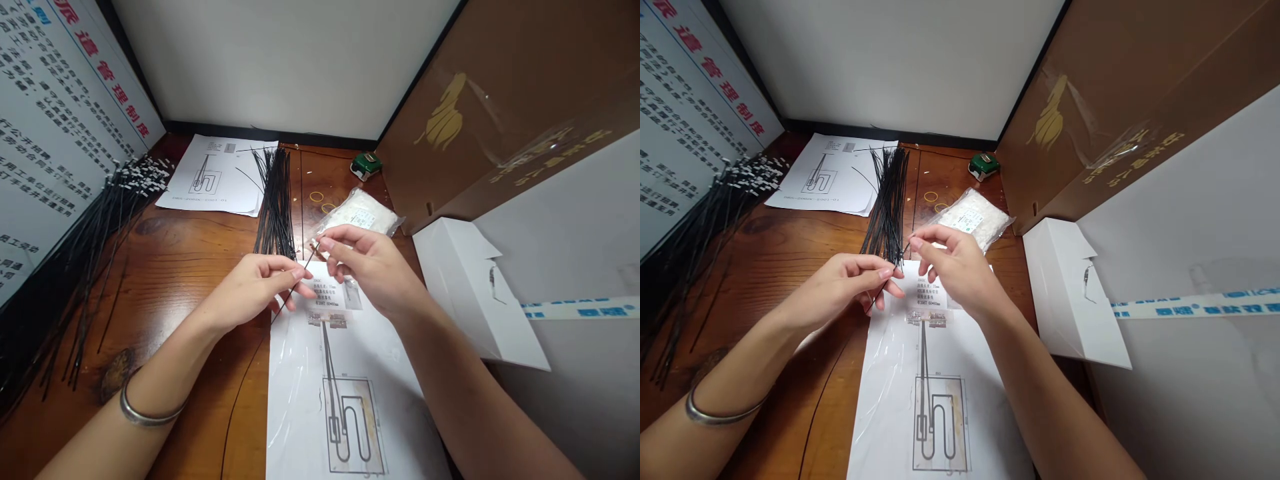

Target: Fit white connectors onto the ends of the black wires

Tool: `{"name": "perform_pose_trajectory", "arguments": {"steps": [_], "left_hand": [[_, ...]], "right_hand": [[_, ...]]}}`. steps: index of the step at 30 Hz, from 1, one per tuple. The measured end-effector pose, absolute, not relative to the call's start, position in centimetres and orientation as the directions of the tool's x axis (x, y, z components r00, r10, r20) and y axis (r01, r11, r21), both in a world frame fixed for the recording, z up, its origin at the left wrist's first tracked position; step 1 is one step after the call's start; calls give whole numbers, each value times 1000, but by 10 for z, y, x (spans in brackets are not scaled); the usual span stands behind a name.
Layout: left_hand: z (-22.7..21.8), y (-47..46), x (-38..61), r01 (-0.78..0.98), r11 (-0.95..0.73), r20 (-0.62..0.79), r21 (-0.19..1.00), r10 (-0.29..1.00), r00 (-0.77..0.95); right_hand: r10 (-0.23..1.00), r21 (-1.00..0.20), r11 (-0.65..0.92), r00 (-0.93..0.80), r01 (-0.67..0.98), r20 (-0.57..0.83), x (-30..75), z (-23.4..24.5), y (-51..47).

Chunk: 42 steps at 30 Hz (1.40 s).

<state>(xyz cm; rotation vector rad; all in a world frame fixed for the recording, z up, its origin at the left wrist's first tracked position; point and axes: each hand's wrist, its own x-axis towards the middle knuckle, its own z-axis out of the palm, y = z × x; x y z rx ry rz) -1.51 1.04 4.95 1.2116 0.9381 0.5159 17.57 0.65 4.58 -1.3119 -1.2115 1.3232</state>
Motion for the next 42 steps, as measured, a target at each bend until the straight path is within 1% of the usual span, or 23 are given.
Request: {"name": "perform_pose_trajectory", "arguments": {"steps": [3, 5, 9, 13, 17, 21, 23, 26, 29, 33, 42], "left_hand": [[54, 13, -21, 185, 354, -389, 917, 686, 616], [56, 14, -23, 209, 363, -410, 908, 666, 623], [54, 14, -22, 289, 333, -441, 897, 645, 624], [48, 13, -21, 365, 298, -470, 882, 619, 629], [44, 12, -19, 388, 248, -450, 888, 644, 618], [43, 12, -18, 319, 186, -347, 929, 732, 586], [43, 13, -17, 255, 191, -304, 948, 785, 540], [43, 13, -16, 175, 224, -282, 959, 836, 471], [44, 13, -15, 155, 244, -288, 957, 846, 448], [45, 13, -13, 133, 263, -295, 956, 855, 427], [28, 8, -6, -21, 291, -273, 956, 919, 285]], "right_hand": [[992, -993, -114, 60, 15, -112, 182, 48, 10], [990, -992, -121, 73, 31, -118, 185, 49, 11], [990, -986, -142, 29, 92, -140, 184, 48, 10], [986, -977, -140, -66, 163, -152, 181, 48, 9], [978, -974, -141, -126, 179, -165, 178, 47, 8], [973, -978, -151, -156, 144, -173, 173, 44, 7], [967, -979, -153, -182, 138, -177, 171, 43, 5], [955, -977, -155, -231, 149, -187, 167, 42, 3], [947, -974, -157, -255, 163, -195, 166, 42, 2], [958, -978, -156, -220, 142, -185, 166, 40, 3], [978, -979, -170, -100, 113, -181, 160, 26, 6]]}}
